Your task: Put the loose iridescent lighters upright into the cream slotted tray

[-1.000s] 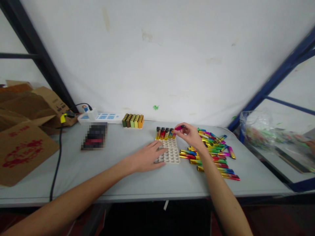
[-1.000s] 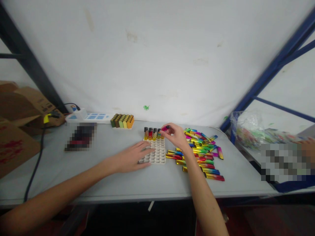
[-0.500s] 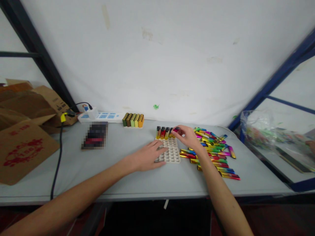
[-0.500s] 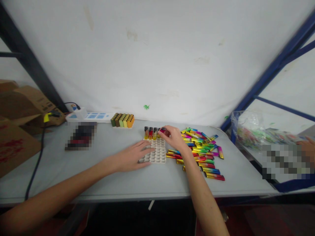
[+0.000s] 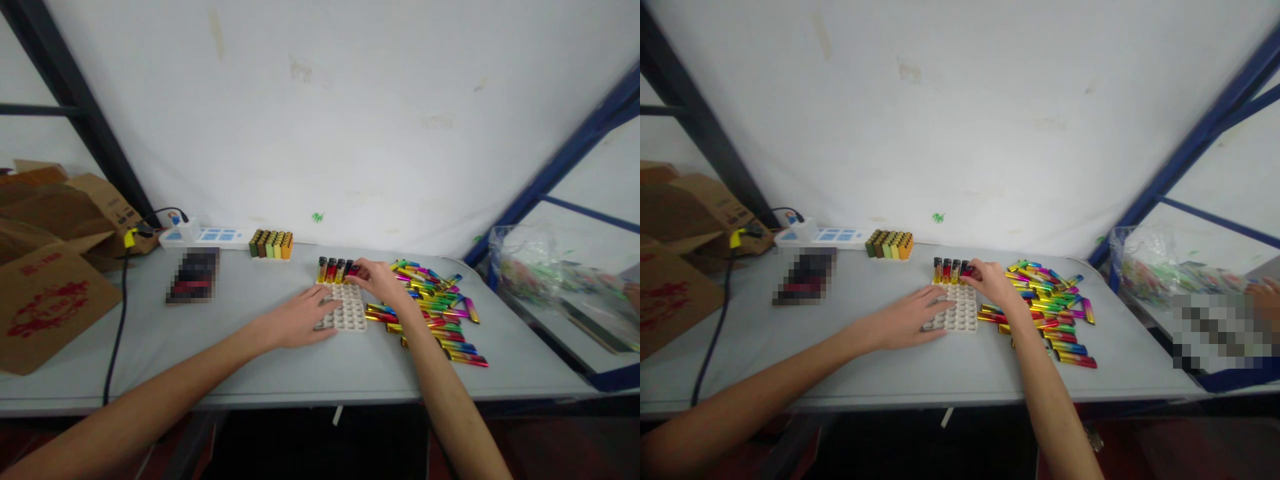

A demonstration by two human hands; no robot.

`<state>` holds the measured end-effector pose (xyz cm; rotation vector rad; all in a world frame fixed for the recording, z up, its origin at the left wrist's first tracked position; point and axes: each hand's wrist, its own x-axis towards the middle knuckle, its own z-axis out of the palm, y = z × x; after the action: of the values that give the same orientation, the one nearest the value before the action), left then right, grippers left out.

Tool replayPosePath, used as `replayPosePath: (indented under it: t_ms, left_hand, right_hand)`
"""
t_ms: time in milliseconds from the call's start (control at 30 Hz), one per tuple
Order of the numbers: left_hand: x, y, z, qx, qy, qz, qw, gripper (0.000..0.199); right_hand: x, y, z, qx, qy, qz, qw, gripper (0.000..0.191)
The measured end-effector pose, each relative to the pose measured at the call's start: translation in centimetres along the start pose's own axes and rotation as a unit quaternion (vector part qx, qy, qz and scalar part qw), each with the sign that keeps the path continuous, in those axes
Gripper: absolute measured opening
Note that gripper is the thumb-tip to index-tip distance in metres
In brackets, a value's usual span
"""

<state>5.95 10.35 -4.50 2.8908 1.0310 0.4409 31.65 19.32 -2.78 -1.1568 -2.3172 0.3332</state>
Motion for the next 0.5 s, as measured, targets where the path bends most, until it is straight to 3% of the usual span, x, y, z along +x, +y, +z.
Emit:
replayPosePath:
  t_ms: [200,400,500]
  left_hand:
    - [0.1,0.1,-0.1,0.001,-0.008,-0.007,1.0,0.053]
    - [0.1,0.1,-0.1,0.001,-0.007,-0.005,1.0,0.053]
    - [0.0,0.1,-0.1,0.001,-0.006,-0.005,1.0,0.054]
  right_hand:
    - [0.0,-0.5,-0.3,-0.019,0.004,0.005,1.0,0.015]
    - [-0.2,0.1,-1.1,0.039,0.06,0.008,0.997,0.036]
    - [-0.2,1.1,-2.1,0.017,0.09,0.021,0.996,0.035]
